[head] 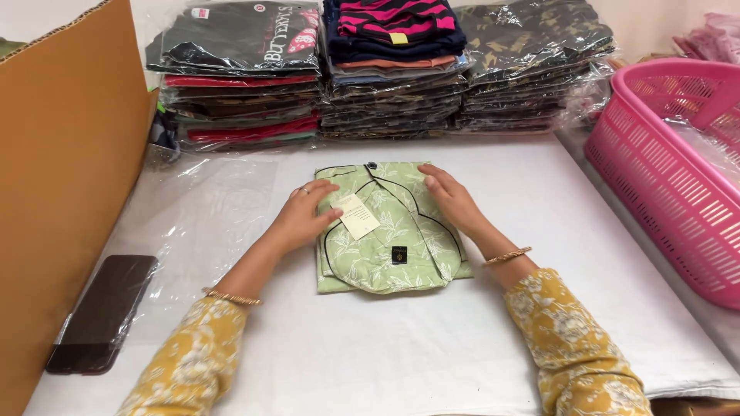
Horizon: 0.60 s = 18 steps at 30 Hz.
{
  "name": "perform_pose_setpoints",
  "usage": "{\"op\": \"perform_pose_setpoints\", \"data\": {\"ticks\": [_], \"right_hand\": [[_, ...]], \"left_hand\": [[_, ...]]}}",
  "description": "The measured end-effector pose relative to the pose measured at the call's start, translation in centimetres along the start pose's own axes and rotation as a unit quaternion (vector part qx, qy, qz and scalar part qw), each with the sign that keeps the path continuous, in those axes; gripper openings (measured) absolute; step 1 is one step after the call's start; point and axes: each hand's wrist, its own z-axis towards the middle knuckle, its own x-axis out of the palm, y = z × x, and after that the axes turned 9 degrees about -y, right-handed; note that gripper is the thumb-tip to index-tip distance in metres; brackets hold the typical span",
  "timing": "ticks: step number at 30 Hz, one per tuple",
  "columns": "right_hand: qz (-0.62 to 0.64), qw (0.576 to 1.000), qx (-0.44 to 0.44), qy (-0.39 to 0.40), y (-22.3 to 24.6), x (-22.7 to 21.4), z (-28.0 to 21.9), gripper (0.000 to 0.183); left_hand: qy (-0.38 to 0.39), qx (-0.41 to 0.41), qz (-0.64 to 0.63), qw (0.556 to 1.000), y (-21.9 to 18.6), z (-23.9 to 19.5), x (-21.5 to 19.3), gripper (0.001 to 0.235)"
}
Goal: The person folds a black t-shirt and places it into a clear plastic bag, then stacks it with other packaged clothes. Next, the person folds a light green patterned shirt and places it into a plastic bag. The person handles the clothes and plastic bags by hand throughout the process.
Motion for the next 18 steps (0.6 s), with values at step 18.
{"op": "perform_pose_setpoints", "data": {"ticks": [18], "right_hand": [[0.072, 0.992, 0.089, 0.047, -0.1, -3.3, -5.6, 0.03]], "left_hand": [[-0.094, -0.011, 0.17, 0.981, -6.5, -11.3, 0.4, 0.017]]}}
